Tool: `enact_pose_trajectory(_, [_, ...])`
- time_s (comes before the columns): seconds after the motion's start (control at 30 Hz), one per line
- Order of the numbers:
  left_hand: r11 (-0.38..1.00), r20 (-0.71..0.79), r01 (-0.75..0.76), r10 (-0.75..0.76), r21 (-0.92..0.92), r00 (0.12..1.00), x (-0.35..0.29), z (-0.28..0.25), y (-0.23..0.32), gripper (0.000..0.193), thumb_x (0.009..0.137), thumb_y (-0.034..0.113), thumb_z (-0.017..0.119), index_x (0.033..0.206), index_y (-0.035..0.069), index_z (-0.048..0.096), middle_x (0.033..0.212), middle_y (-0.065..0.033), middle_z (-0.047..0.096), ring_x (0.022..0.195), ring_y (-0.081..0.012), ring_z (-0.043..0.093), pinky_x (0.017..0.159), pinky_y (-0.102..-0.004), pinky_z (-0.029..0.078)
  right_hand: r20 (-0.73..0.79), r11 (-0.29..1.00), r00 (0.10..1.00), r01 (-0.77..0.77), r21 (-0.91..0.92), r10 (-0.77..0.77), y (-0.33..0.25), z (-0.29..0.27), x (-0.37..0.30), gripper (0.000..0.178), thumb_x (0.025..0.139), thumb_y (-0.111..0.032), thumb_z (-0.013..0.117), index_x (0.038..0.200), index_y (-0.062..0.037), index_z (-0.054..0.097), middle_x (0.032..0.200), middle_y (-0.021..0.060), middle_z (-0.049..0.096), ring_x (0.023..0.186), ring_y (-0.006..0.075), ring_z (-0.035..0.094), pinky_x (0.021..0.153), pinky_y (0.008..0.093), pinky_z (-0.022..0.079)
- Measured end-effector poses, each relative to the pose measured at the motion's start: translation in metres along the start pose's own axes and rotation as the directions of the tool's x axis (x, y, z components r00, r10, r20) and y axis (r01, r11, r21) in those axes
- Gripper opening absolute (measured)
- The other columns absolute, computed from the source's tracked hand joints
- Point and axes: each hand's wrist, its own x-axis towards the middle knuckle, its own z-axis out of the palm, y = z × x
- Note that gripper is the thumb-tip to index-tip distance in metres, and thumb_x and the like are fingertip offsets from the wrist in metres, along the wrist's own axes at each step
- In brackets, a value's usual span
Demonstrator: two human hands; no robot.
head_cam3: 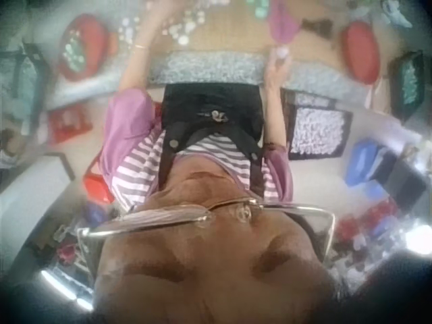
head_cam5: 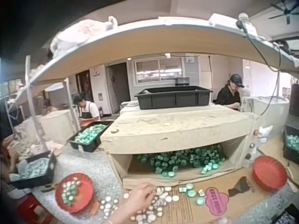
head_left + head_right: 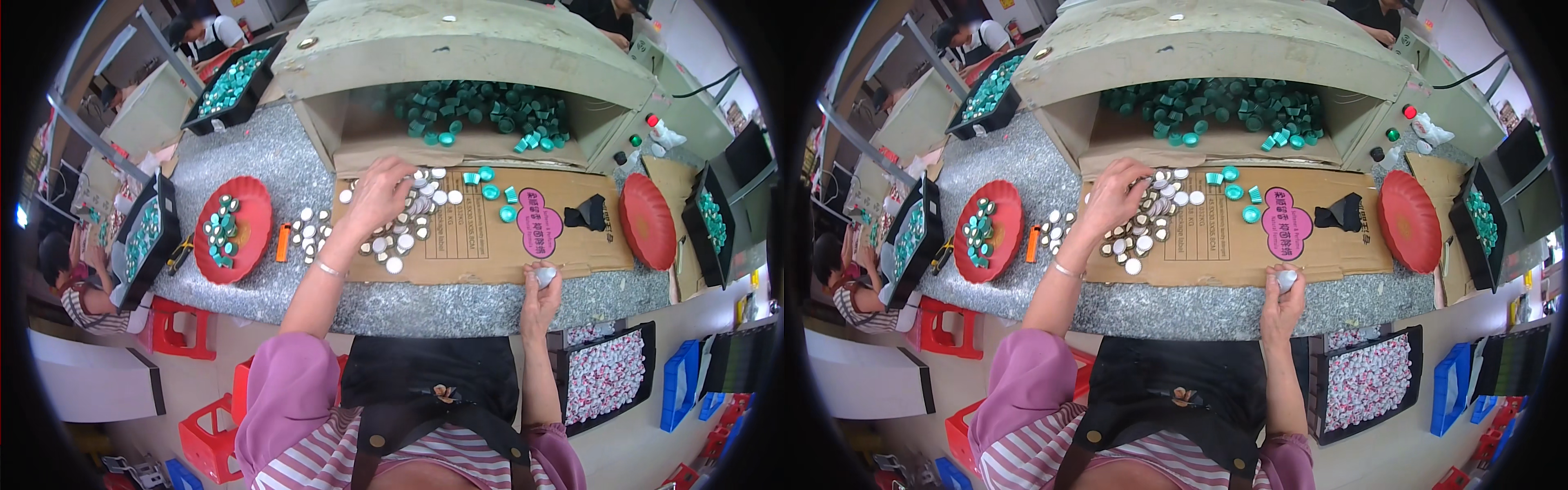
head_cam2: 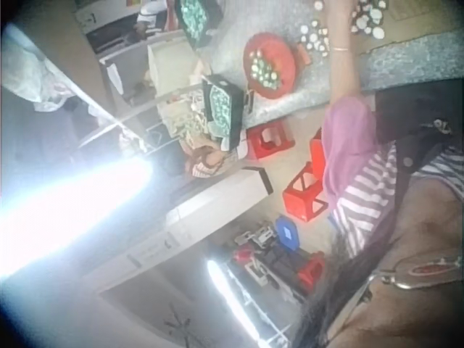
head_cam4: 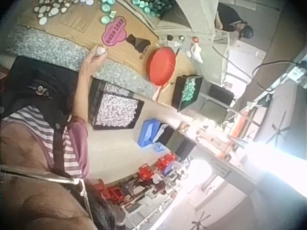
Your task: Applying glue and assembling small plastic toy components on a workbench.
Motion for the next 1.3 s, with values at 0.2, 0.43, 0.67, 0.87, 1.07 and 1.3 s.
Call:
enact_pose_trajectory(0.2, [0.984, 0.035, 0.014, -0.021, 0.180, 0.999, 0.088, 0.063, -0.032, 0.018, 0.076, 0.012, 0.062, 0.091, 0.002, 0.062, 0.087, -0.0136, 0.060, 0.087, -0.0323, 0.057, 0.076, -0.0405, 0.045, -0.025, 0.999, 0.999, -0.029, 0.039, 0.030, 0.000, 0.001, -0.001, 0.024, 0.088, -0.001, 0.051, 0.111, 0.0014, 0.045, 0.102, 0.0096, 0.053, 0.094, 0.0149, 0.055, 0.084, 0.0260, 0.044])
enact_pose_trajectory(0.43, [0.930, 0.208, 0.238, -0.301, 0.279, 0.931, 0.111, 0.094, -0.044, 0.030, 0.071, 0.020, 0.068, 0.098, 0.009, 0.063, 0.099, -0.0149, 0.061, 0.095, -0.0324, 0.057, 0.081, -0.0400, 0.046, -0.007, 0.998, 1.000, -0.026, -0.057, 0.026, 0.001, -0.002, -0.001, 0.024, 0.088, -0.001, 0.051, 0.112, 0.0013, 0.046, 0.101, 0.0090, 0.055, 0.092, 0.0143, 0.056, 0.083, 0.0260, 0.045])
enact_pose_trajectory(0.67, [0.985, 0.095, 0.112, -0.100, -0.129, 0.990, 0.050, 0.044, 0.039, 0.032, 0.072, 0.005, 0.066, 0.101, 0.002, 0.054, 0.098, -0.0117, 0.051, 0.080, -0.0255, 0.056, 0.066, -0.0313, 0.048, -0.003, 0.997, 1.000, -0.016, -0.080, 0.016, -0.002, -0.006, -0.002, 0.031, 0.088, -0.004, 0.051, 0.117, 0.0021, 0.044, 0.098, 0.0064, 0.054, 0.086, 0.0116, 0.054, 0.077, 0.0241, 0.044])
enact_pose_trajectory(0.87, [0.998, -0.138, 0.060, -0.063, -0.025, 0.988, 0.048, 0.032, 0.008, 0.035, 0.074, 0.002, 0.064, 0.108, 0.005, 0.055, 0.098, -0.0121, 0.055, 0.074, -0.0246, 0.058, 0.063, -0.0311, 0.047, 0.011, 0.999, 1.000, -0.004, -0.041, 0.005, -0.002, -0.005, -0.004, 0.031, 0.089, -0.007, 0.051, 0.118, 0.0019, 0.044, 0.096, 0.0051, 0.054, 0.081, 0.0097, 0.053, 0.072, 0.0230, 0.044])
enact_pose_trajectory(1.07, [0.973, -0.165, -0.116, 0.150, 0.202, 0.975, 0.090, 0.047, 0.009, 0.031, 0.073, 0.012, 0.065, 0.102, 0.004, 0.057, 0.094, -0.0135, 0.058, 0.092, -0.0315, 0.055, 0.079, -0.0381, 0.046, -0.054, 1.000, 0.998, -0.007, 0.006, 0.007, -0.001, -0.003, -0.006, 0.027, 0.088, -0.008, 0.054, 0.113, 0.0003, 0.049, 0.093, 0.0035, 0.056, 0.077, 0.0084, 0.051, 0.068, 0.0226, 0.043])
enact_pose_trajectory(1.3, [0.982, 0.234, 0.013, -0.058, 0.188, 0.970, 0.054, 0.118, 0.039, 0.041, 0.082, 0.040, 0.057, 0.103, 0.005, 0.060, 0.103, -0.0182, 0.054, 0.096, -0.0344, 0.053, 0.083, -0.0426, 0.044, 0.028, 0.994, 1.000, 0.015, -0.105, -0.012, -0.007, -0.005, -0.002, 0.029, 0.088, -0.008, 0.054, 0.115, 0.0018, 0.048, 0.092, 0.0025, 0.054, 0.078, 0.0072, 0.050, 0.069, 0.0206, 0.042])
